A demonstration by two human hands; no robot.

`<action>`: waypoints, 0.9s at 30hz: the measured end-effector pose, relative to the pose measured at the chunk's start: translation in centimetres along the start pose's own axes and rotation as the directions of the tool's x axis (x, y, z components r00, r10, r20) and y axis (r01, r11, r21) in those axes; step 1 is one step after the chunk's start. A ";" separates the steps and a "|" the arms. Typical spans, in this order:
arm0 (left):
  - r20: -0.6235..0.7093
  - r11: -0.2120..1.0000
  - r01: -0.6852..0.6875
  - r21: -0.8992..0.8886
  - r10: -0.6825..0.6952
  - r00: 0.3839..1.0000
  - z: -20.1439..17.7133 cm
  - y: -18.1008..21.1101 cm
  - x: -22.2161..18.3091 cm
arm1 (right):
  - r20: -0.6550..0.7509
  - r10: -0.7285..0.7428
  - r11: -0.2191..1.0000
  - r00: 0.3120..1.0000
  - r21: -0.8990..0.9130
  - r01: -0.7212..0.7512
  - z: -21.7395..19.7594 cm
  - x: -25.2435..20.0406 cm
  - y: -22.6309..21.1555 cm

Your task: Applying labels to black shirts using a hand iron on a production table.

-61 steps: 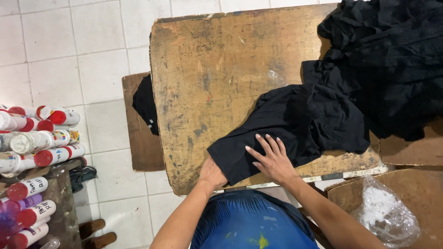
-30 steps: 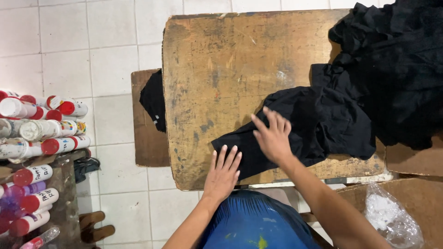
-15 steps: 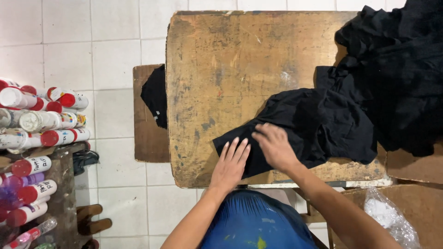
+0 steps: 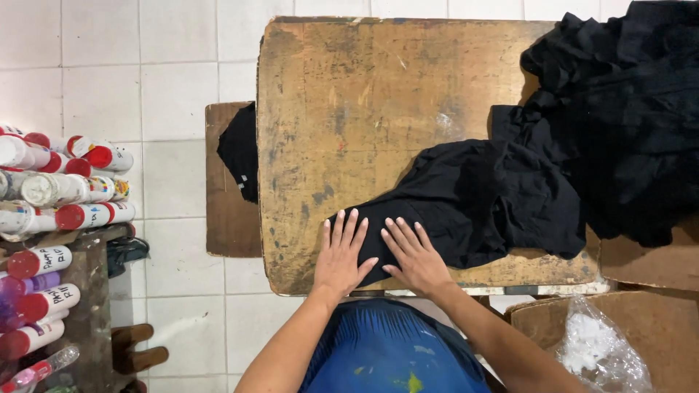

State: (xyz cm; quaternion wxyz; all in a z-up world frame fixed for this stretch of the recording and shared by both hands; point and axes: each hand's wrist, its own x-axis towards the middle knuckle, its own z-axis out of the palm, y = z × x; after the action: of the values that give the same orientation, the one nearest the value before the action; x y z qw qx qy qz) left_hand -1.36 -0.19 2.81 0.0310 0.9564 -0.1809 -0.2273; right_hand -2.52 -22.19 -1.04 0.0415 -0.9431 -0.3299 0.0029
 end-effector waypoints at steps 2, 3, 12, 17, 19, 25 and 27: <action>0.019 1.000 0.010 -0.003 -0.010 1.000 -0.2 -0.8 -0.5 | 0.022 0.026 1.000 0.999 0.007 -0.026 0.2 -0.2 0.0; 0.037 1.000 0.017 -0.006 -0.017 0.999 -0.2 -1.3 -0.8 | 0.044 0.054 0.998 0.998 0.012 -0.054 0.4 -0.2 -0.2; 0.100 0.996 0.087 -0.022 -0.085 0.991 -1.4 -4.1 -2.6 | 0.057 0.025 1.000 0.998 0.004 -0.026 0.9 1.1 -3.1; 0.097 0.991 0.121 -0.051 -0.116 0.989 -1.7 -4.3 -3.0 | 0.087 0.002 0.999 0.996 0.053 -0.007 0.7 2.0 -4.7; 0.083 0.990 0.126 -0.059 -0.121 0.989 -1.6 -4.2 -3.2 | 0.081 -0.033 0.996 0.996 0.085 0.026 1.0 2.1 -5.4; 0.103 0.988 0.143 -0.059 -0.137 0.985 -1.7 -4.3 -3.3 | 0.164 -0.013 0.998 0.986 0.066 0.002 0.2 2.0 -5.4; 0.130 0.986 0.151 -0.070 -0.141 0.981 -1.9 -4.3 -3.2 | 0.209 0.065 0.997 0.976 0.037 -0.075 -0.4 1.7 -4.9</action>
State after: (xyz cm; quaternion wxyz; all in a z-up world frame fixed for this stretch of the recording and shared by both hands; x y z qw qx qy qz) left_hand -1.79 4.93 5.24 0.0412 0.9490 -0.1028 -0.2953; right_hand -4.26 -17.32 -0.22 0.0278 -0.9475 -0.2989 0.1102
